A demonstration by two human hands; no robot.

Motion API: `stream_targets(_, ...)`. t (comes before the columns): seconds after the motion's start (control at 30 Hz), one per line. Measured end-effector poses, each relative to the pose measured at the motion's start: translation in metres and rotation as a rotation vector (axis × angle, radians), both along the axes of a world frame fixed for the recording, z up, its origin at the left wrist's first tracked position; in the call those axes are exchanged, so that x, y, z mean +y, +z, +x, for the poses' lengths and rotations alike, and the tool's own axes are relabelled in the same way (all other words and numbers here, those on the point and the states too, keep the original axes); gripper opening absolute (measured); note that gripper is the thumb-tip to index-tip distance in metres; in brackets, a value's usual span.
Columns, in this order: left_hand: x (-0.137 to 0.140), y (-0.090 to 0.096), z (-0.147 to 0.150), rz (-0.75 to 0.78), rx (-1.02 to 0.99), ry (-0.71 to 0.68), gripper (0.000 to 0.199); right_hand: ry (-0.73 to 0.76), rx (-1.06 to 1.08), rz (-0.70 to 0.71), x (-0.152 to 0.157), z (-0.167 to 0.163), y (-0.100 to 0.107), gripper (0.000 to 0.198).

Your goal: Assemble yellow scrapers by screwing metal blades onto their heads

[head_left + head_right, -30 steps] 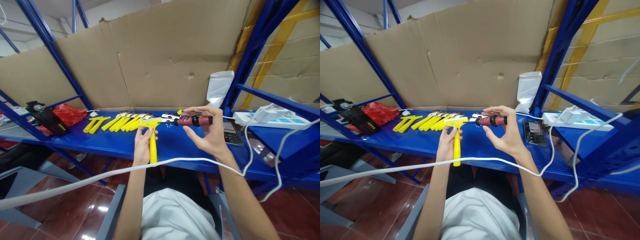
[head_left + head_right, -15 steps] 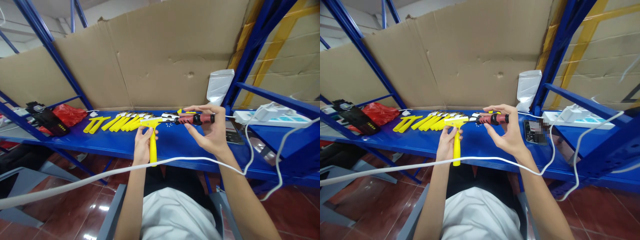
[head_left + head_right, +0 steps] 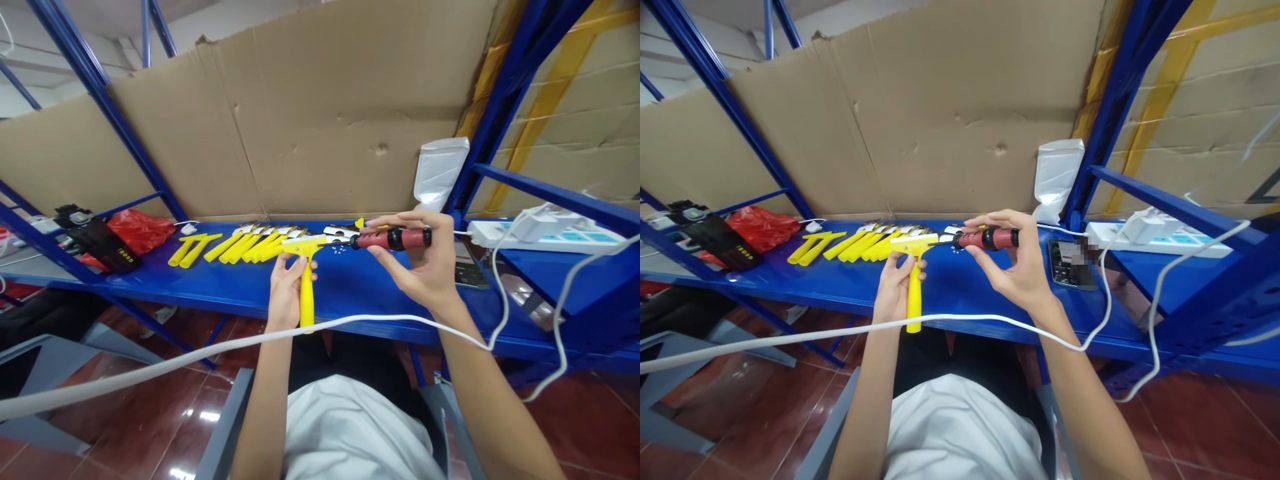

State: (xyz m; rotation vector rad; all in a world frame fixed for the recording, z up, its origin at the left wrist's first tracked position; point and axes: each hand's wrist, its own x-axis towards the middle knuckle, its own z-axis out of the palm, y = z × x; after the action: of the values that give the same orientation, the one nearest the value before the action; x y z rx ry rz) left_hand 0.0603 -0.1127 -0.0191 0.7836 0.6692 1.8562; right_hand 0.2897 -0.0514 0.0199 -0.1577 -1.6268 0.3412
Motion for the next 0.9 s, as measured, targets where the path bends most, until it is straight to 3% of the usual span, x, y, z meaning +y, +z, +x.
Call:
stream_targets(0.13, -0.0001, -0.0003, 0.0013, 0.010, 0.012, 0.017, 0.051, -0.128, 0.008, 0.014, 0.0013, 0.0010, -0.0010, 0.065)
stream_targets(0.3, 0.0002, -0.0007, 0.0008, 0.007, 0.009, 0.026, 0.051, 0.025, -0.035, -0.031, -0.0027, -0.0008, 0.0026, 0.063)
stream_targets(0.5, 0.0015, -0.0019, 0.0003, 0.006, 0.025, 0.036, 0.052, -0.243, -0.028, -0.001, -0.0023, 0.0000, -0.0002, 0.064)
stream_targets(0.7, 0.0005, -0.0025, 0.0006, 0.005, 0.027, 0.045, 0.052, 0.020, -0.048, -0.064, -0.0050, -0.0016, 0.0025, 0.063)
stream_targets(0.9, -0.0023, 0.0007, 0.0016, -0.001, 0.027, 0.043, 0.050, -0.054, -0.028, -0.023, -0.0005, -0.0010, -0.0009, 0.065)
